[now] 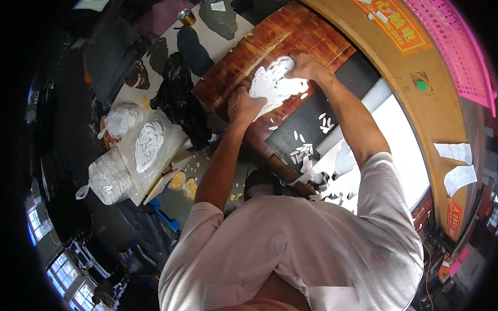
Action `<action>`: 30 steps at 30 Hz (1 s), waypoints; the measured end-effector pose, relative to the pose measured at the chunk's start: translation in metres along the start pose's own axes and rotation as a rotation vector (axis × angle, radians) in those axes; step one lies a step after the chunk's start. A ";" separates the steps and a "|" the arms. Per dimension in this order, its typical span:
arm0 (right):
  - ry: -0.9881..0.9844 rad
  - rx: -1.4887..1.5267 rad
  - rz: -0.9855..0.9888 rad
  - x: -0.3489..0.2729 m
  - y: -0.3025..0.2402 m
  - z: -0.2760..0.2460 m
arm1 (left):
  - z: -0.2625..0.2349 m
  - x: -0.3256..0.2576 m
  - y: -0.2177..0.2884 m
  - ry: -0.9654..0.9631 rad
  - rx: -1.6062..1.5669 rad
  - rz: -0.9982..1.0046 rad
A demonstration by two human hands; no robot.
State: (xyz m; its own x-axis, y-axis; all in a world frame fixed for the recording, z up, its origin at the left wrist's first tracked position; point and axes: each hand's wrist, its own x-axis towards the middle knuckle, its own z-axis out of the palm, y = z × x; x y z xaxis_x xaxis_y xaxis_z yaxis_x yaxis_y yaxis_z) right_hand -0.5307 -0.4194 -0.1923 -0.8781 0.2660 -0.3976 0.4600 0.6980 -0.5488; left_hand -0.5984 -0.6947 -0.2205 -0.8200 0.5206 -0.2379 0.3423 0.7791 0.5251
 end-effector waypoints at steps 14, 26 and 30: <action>0.041 0.578 -0.131 -0.105 -0.009 -0.003 | -0.016 -0.065 -0.021 0.122 -0.390 0.455; 0.204 0.301 -0.204 -0.105 -0.010 0.051 | -0.033 -0.035 0.018 0.031 -0.128 0.668; 0.181 0.304 -0.288 -0.109 0.001 0.056 | -0.039 -0.051 0.000 -0.028 -0.073 0.461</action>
State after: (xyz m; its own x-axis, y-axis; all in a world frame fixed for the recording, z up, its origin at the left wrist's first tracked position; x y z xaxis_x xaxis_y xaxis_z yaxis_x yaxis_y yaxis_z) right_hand -0.4272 -0.4849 -0.1910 -0.9723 0.2206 -0.0775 0.1881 0.5410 -0.8197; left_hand -0.5750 -0.7352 -0.1766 -0.5770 0.8167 0.0127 0.6343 0.4382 0.6369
